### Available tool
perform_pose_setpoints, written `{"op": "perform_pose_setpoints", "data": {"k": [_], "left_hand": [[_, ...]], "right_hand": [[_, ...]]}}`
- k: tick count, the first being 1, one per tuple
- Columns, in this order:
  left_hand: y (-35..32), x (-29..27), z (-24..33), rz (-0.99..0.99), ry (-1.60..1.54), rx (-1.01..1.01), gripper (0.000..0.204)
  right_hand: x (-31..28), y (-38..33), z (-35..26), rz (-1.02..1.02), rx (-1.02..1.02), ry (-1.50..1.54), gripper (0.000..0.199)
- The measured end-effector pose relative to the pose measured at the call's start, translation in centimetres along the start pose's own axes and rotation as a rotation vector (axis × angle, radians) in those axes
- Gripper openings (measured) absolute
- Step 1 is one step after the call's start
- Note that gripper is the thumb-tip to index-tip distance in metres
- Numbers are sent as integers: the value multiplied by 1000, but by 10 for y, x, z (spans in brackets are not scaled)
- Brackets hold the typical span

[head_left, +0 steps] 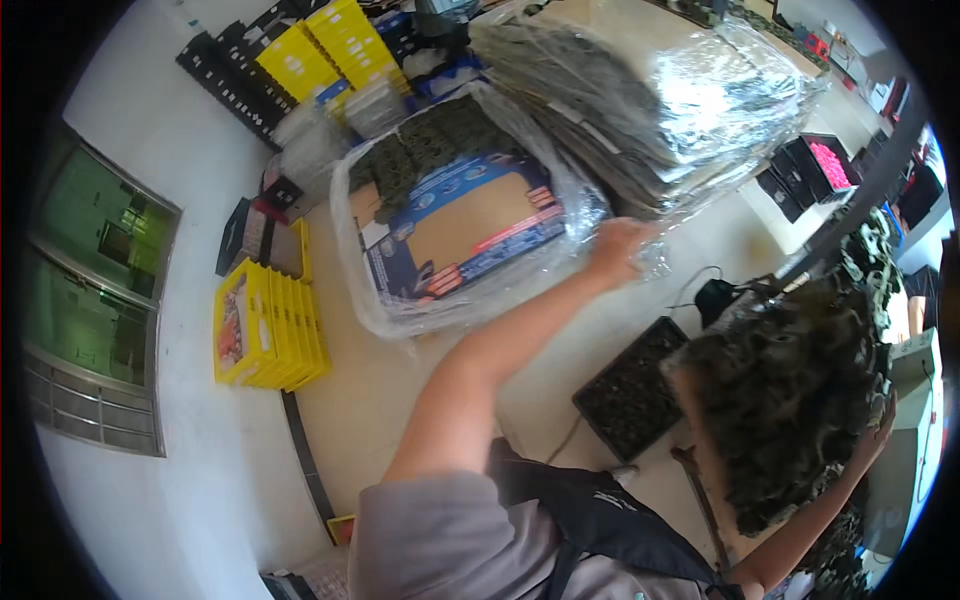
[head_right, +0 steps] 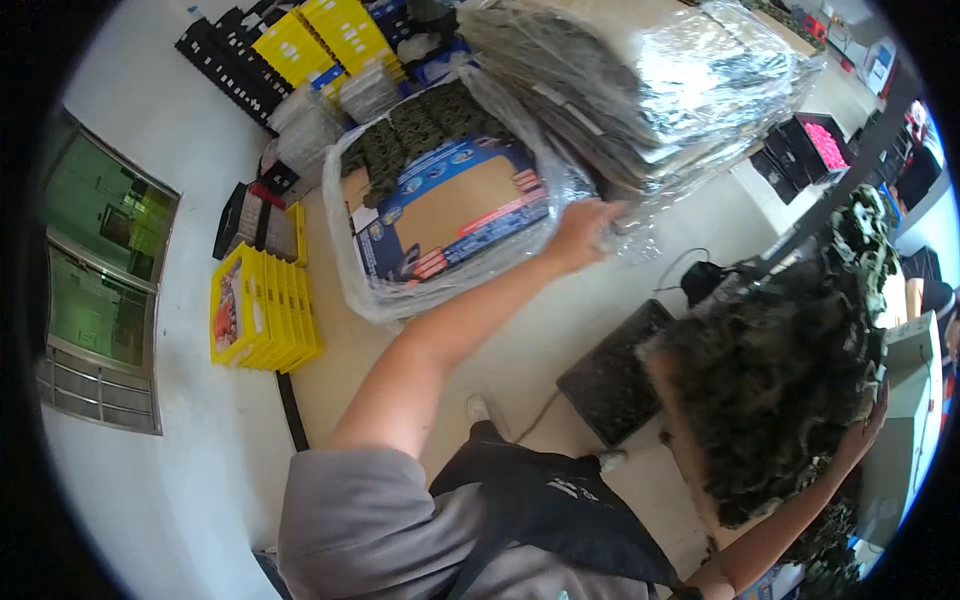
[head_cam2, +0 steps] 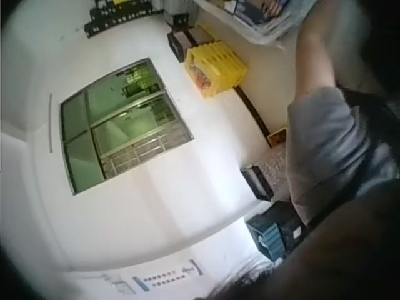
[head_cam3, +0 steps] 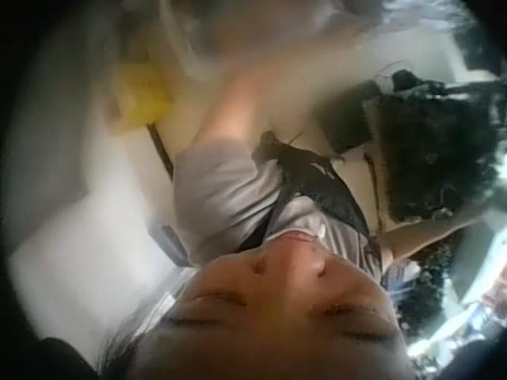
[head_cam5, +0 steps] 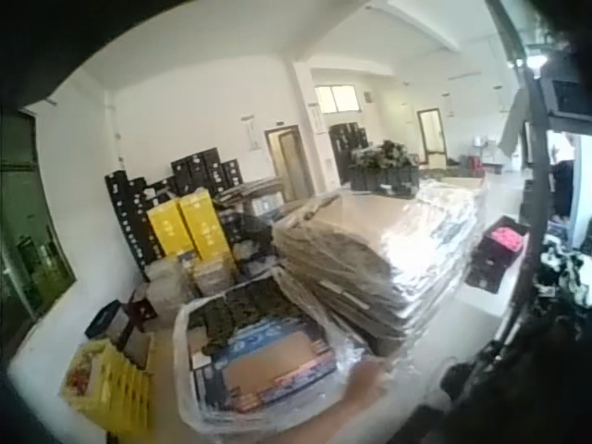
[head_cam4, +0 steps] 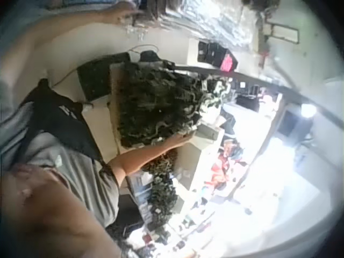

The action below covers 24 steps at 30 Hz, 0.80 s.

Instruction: The person repeatedly picks up green plastic components from a large pile on a table and places them into a cardboard box. The task involves sorting and organizing the parts by hand in a repetitive manner.

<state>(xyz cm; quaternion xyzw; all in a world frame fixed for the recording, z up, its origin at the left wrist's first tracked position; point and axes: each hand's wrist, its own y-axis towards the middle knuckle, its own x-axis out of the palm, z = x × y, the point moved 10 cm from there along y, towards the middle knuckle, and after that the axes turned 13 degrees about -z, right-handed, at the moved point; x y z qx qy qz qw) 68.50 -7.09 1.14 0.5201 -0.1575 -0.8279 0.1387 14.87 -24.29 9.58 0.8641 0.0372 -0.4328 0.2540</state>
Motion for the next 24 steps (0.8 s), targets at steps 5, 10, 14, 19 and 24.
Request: {"op": "perform_pose_setpoints", "data": {"k": [5,10,14,19,24], "left_hand": [[-216,-94,-243,-147,68,-608,53],[-384,-186,-345,-341,119,-973,40],[-532,-179,-467,-53,-333,-1204,37],[-615,-137,-542,-150,-358,-1443,41],[-587,-159,-608,-358,-105,-1395,47]], "right_hand": [[167,-63,-302,-489,-37,523,29],[407,-148,-480,-1316,-135,813,39],[579,-208,-553,-1637,96,1089,36],[796,-262,-549,-1455,958,1378,33],[927,-307,-541,-1458,1048,1121,32]]}}
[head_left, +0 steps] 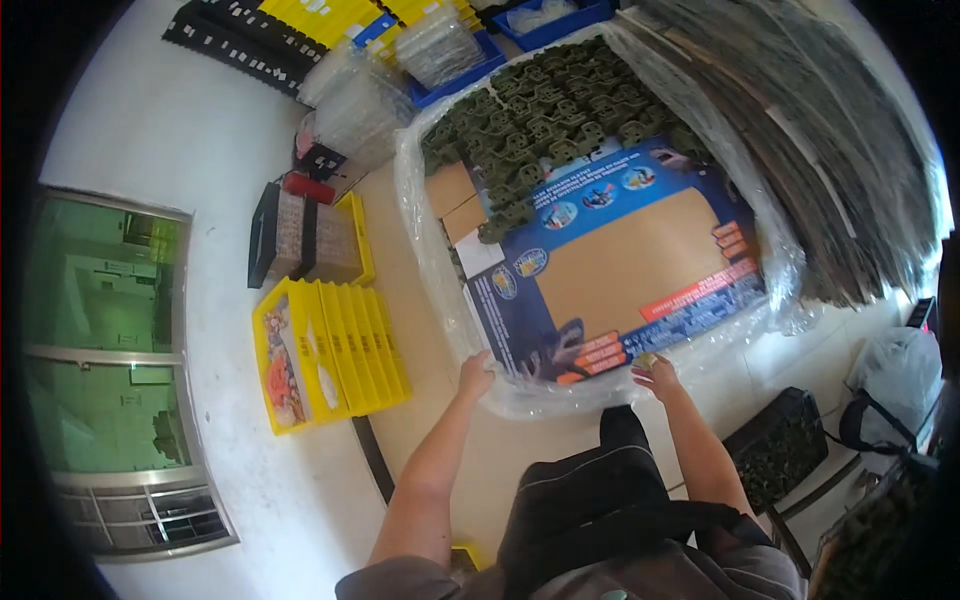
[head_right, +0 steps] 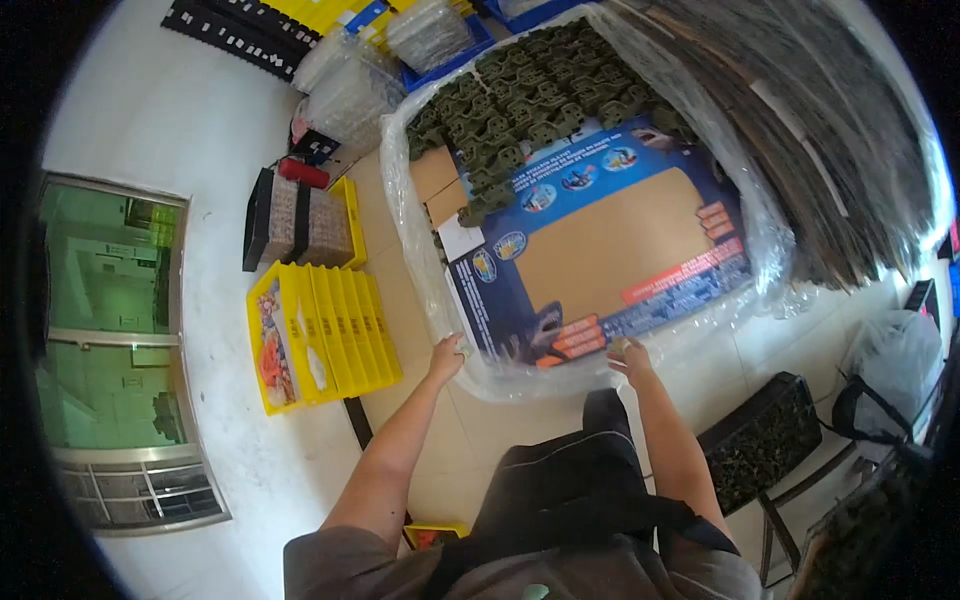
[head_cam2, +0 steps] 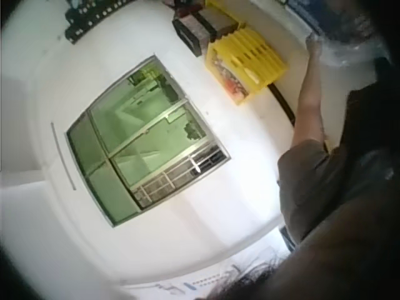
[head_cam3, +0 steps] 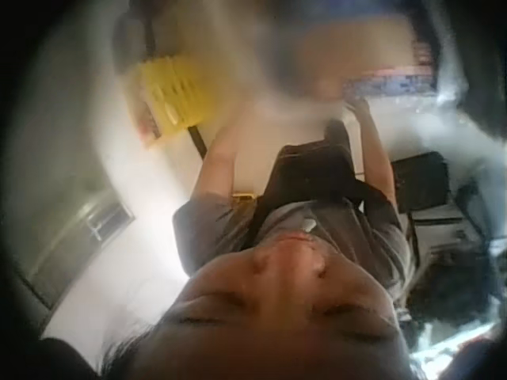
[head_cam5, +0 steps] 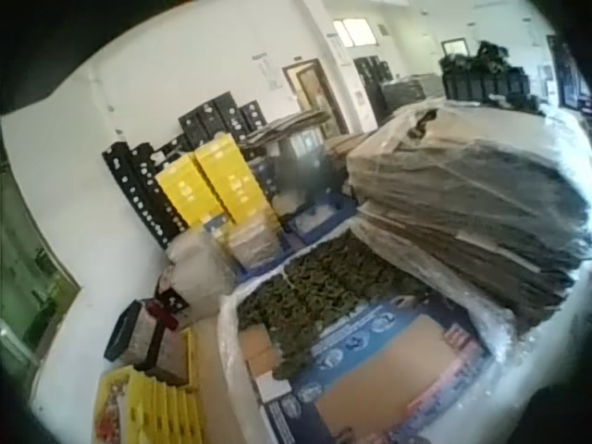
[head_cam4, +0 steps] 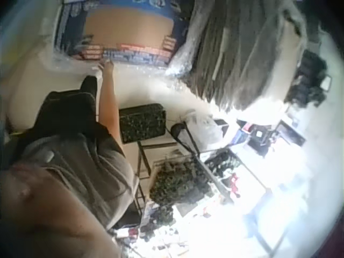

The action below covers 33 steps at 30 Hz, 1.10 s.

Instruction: The person repeatedly picks up green plastic components from a large pile on a table and places them into a cardboard box. The task involves sorting and organizing the parts by hand in a repetitive manner.

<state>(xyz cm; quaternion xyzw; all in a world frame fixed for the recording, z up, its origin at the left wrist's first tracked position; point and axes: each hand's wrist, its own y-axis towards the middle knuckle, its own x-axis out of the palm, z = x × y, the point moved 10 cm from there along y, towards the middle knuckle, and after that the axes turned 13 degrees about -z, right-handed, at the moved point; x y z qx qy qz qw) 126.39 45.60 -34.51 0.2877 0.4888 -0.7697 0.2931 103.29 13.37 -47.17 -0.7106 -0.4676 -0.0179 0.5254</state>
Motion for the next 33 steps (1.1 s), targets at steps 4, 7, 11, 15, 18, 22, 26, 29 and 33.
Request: {"op": "perform_pose_setpoints", "data": {"k": [4,7,11,15,18,22,26,29,33], "left_hand": [[88,-69,26,205,63,151,50],[170,-119,44,232,163,230,52],[262,-191,72,323,257,277,52],[383,-237,66,445,332,346,50],[462,-263,77,555,175,513,50],[581,-295,78,511,145,488,51],[647,-336,99,583,346,477,60],[693,-345,108,423,370,336,81],[737,-335,114,153,412,202,94]], "right_hand": [[12,71,-16,18,66,-113,31],[54,124,-31,-162,-23,-123,34],[127,189,-48,-210,-98,-62,39],[226,234,-94,-140,-224,175,53],[245,310,-105,9,-329,91,66],[275,353,-133,210,-442,255,68],[269,381,-134,364,-507,267,76],[274,381,-136,394,-547,292,78],[271,379,-140,412,-554,178,77]]}}
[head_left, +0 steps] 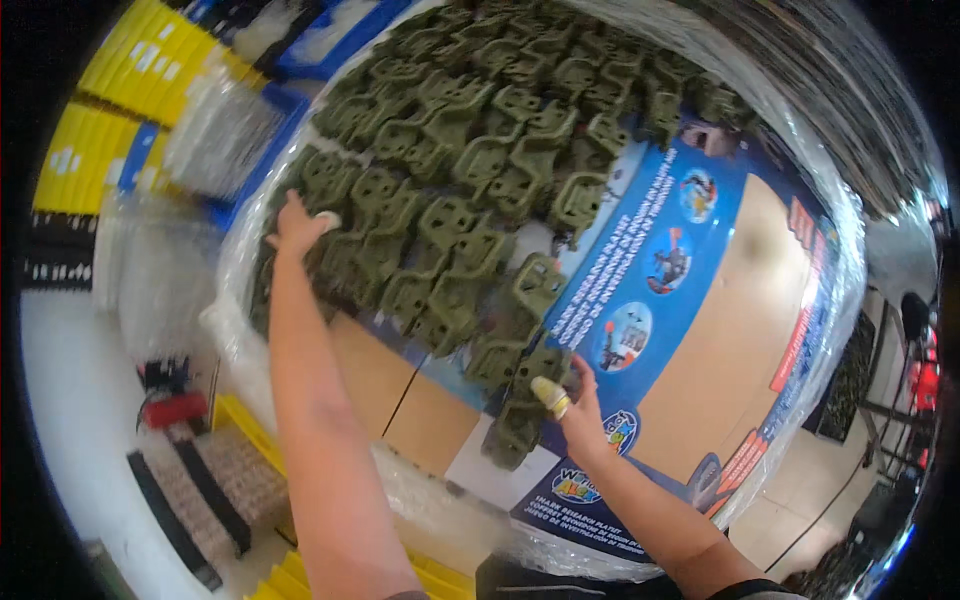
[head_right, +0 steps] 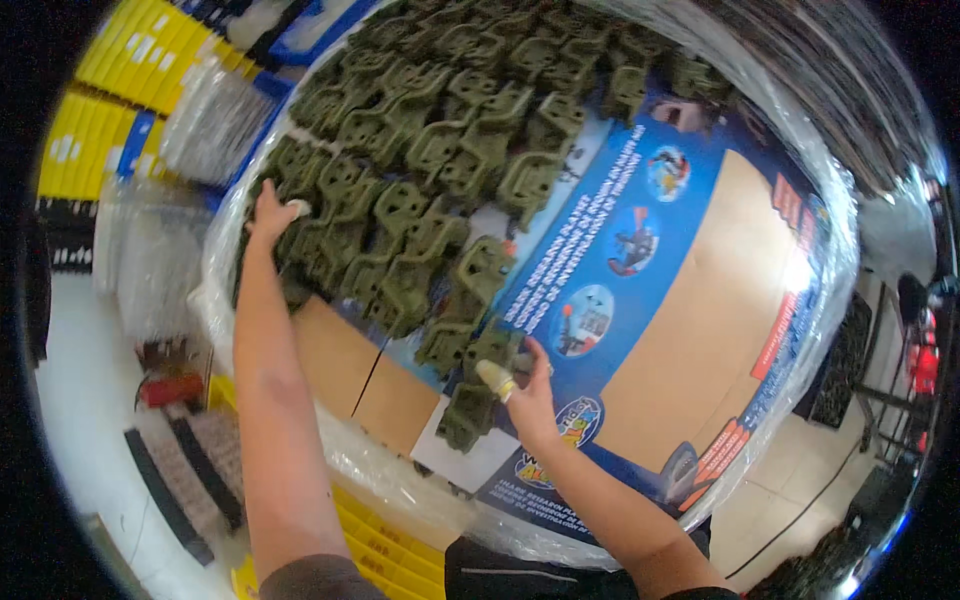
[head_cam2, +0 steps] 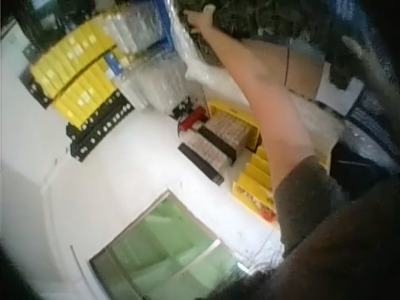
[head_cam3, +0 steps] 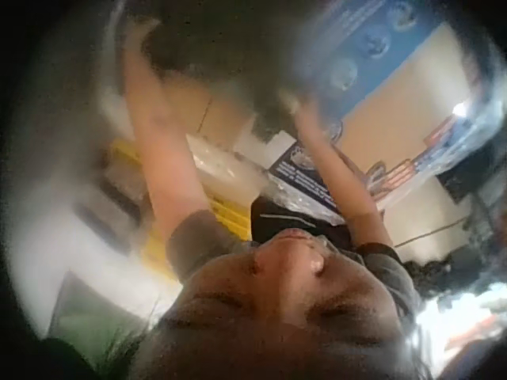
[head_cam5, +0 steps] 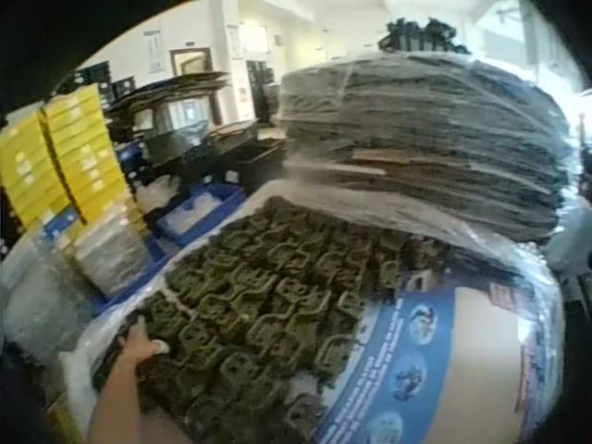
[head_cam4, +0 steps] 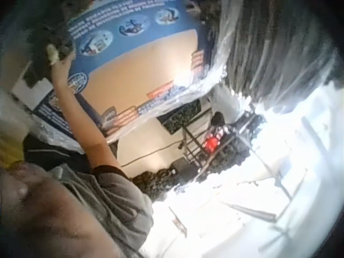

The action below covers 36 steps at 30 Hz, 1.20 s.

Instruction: The person repeatedly picks up green plastic components from a large pile on a table and places them into a cardboard box. The task involves sorting and organizing the parts by hand in a repetitive manner.

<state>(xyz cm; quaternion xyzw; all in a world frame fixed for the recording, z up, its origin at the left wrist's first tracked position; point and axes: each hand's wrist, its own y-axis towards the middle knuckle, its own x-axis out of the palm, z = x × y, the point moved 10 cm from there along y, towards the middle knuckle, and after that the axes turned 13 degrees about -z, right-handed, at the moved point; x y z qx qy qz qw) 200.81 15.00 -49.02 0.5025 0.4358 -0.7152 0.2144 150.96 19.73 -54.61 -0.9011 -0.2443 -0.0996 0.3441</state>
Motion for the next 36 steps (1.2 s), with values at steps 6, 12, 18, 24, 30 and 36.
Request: {"op": "perform_pose_setpoints", "data": {"k": [6,12,18,24,30,36], "left_hand": [[46,6,-14,-197,134,45,69],[-8,4,27,-178,255,113,73],[-88,60,17,-270,-422,343,86],[-201,135,25,-405,-746,318,86],[-242,105,70,-170,-363,200,86],[-259,135,43,-227,-479,252,77]], "right_hand": [[-2,7,-1,-4,39,-186,76],[-11,-3,-37,-183,27,-156,80],[-98,-42,-68,-182,124,-259,82],[-186,-58,-113,-70,174,-418,85],[-232,-51,-120,-91,140,-591,68],[-242,-51,-124,-184,134,-520,59]]}}
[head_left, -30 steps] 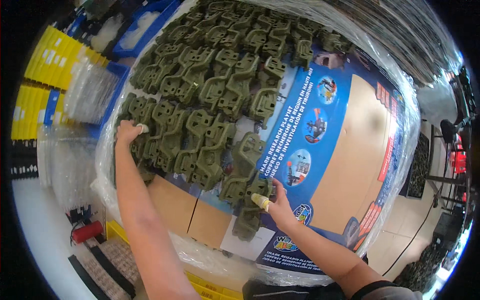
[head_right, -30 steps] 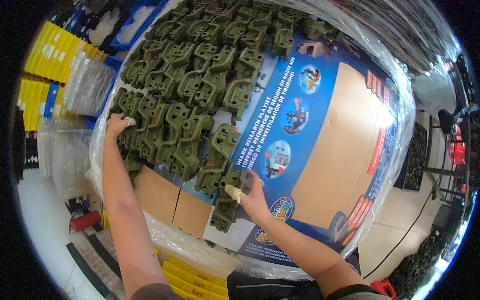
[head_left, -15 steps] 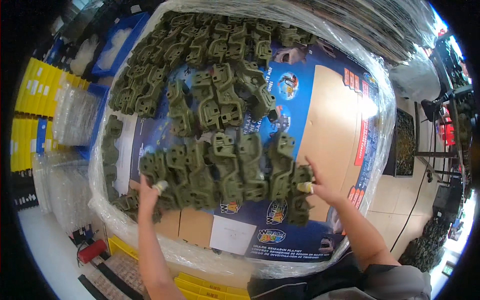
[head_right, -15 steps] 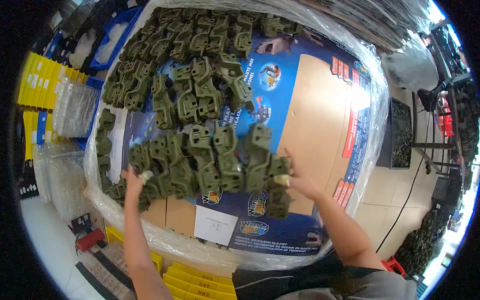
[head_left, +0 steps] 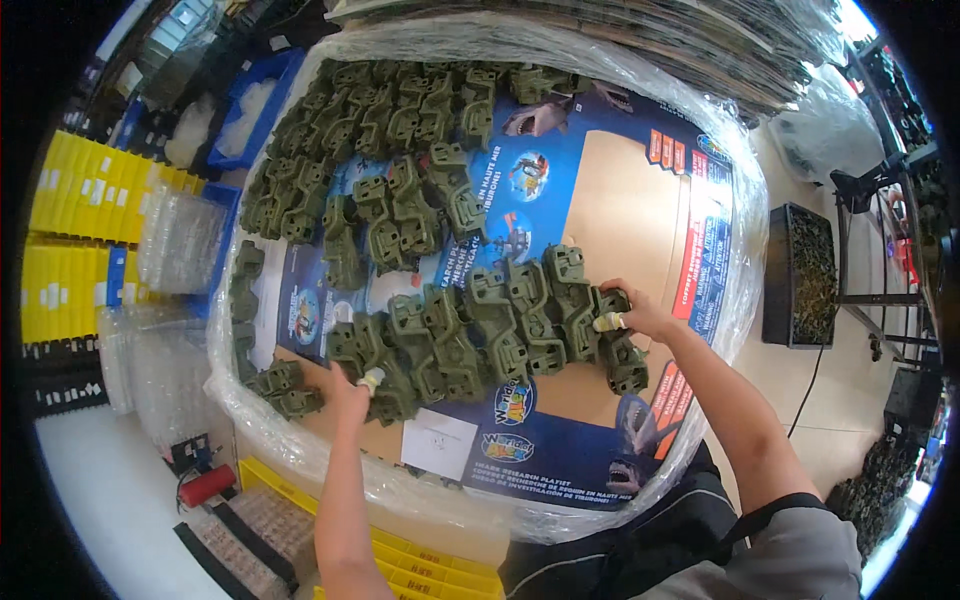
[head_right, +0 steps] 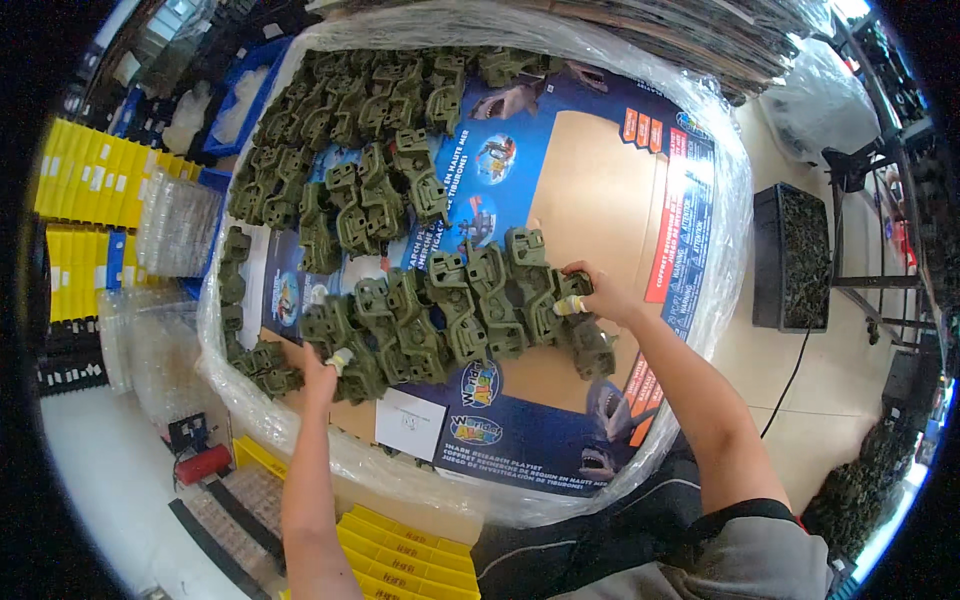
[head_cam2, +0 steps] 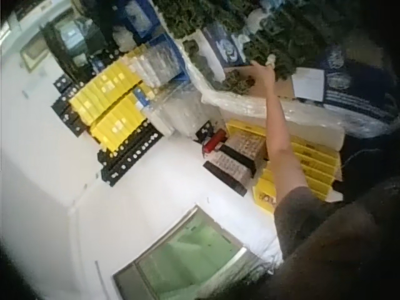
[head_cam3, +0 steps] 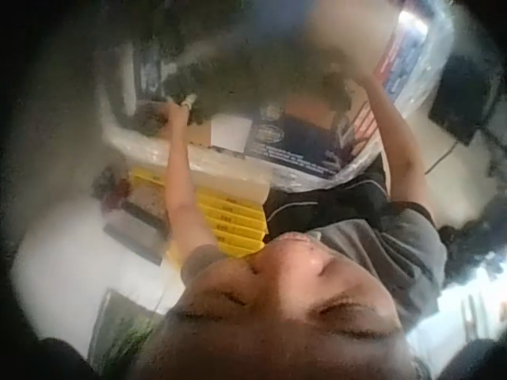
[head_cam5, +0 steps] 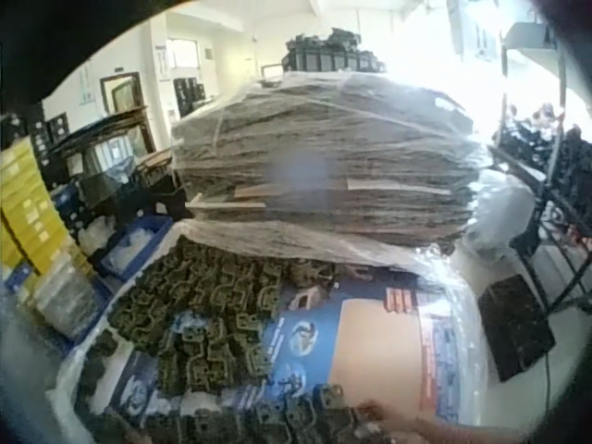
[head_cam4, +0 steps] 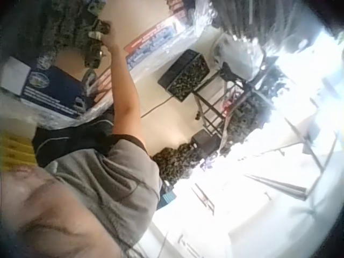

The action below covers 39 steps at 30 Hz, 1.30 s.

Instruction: The person repeatedly picks up green plastic components from a large pile on a table and places them into a cardboard box. The task involves sorting and organizing the parts by hand in a repetitive manner.

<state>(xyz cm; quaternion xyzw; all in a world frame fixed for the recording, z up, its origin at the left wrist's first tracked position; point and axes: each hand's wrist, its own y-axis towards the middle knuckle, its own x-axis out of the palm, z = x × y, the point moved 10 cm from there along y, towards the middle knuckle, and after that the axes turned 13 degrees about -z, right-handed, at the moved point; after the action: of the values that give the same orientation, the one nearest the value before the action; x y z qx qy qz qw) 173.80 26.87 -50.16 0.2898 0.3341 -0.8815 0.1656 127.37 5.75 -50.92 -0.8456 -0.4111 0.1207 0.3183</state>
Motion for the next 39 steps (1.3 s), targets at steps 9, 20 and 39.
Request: {"op": "perform_pose_setpoints", "data": {"k": [9,20,39], "left_hand": [[-59,70,38,-73,-287,-7,83],[-118,80,168,23,-280,36,73],[-285,19,502,225,220,71,66]], "right_hand": [[-54,-49,-6,54,-257,-347,57],[-124,-91,-13,-57,-309,-260,53],[-276,-399,-159,66,-568,-85,50]]}}
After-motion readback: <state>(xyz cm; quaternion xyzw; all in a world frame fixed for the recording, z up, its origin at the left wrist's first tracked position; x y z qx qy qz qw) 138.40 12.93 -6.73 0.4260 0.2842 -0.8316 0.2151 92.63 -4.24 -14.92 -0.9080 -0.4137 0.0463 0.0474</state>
